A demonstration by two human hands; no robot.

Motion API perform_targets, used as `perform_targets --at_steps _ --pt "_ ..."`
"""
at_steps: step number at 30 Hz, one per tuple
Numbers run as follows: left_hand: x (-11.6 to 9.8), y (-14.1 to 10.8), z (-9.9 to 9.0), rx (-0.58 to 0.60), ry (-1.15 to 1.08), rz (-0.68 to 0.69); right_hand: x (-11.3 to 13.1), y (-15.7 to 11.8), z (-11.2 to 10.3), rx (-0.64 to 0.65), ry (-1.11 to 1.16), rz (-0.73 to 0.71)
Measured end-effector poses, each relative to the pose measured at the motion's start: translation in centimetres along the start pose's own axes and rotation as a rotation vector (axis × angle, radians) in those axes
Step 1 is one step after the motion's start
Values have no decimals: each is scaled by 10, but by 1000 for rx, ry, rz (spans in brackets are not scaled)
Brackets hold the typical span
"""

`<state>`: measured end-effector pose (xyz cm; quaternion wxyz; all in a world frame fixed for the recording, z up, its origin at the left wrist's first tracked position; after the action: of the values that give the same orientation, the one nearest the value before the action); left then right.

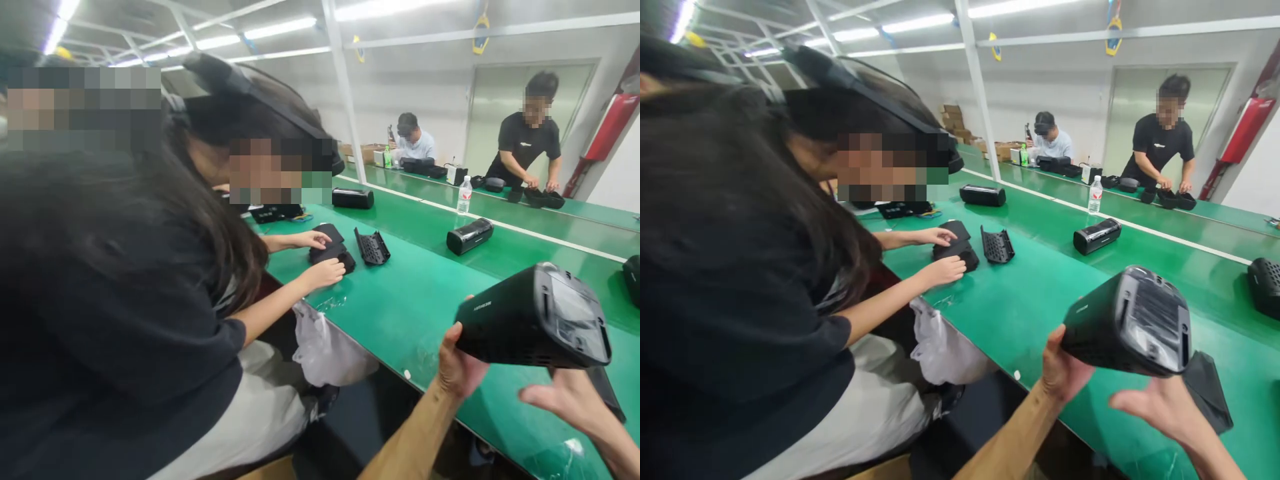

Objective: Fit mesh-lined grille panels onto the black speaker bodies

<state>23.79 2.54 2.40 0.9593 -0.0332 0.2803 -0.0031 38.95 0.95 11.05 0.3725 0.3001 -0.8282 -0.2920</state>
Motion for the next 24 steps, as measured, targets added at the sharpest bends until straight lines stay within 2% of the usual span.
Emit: perform_targets --at_steps 1,2,3,6,8,10,12,15,18,20,22,24 --pt "14 -2 3 29 14 -62 7 3 10 -2 -126 -70" --pt "18 -3 3 36 55 -77 12 7 14 -20 -197 -104" --pt "13 -3 -2 17 108 -46 14 12 13 -41 -205 -109" --pt "-44 -4 -22 -75 281 215 15 25 0 -18 -145 -121" --pt "-77 -10 -21 -37 490 351 18 28 0 94 -194 -210" --pt "-87 -14 -16 7 750 390 19 26 5 202 -283 -278" --pt "-87 -16 -16 -8 928 387 16 22 11 279 -297 -278" --pt "-88 -22 -16 -36 977 422 0 15 0 238 -192 -146" --pt "-94 -29 -17 -19 944 460 -31 -3 -17 157 52 151" --pt "-99 -33 -16 -2 940 491 -44 -20 -18 162 232 326" --pt "-102 -35 -15 12 942 515 -46 -31 -19 143 321 412" --pt "-104 -36 -14 16 938 544 -41 -34 -23 86 320 430"
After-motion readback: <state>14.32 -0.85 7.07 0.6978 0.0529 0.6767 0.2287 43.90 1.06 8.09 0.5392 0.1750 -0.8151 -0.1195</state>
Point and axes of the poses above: each hand's wrist, its own y-axis towards the middle knuckle, its own z-axis out of the palm, x = y × z, the point moved 10 cm from there along y, towards the middle knuckle, and after that the axes turned 13 degrees about -x, right-handed, at the moved point
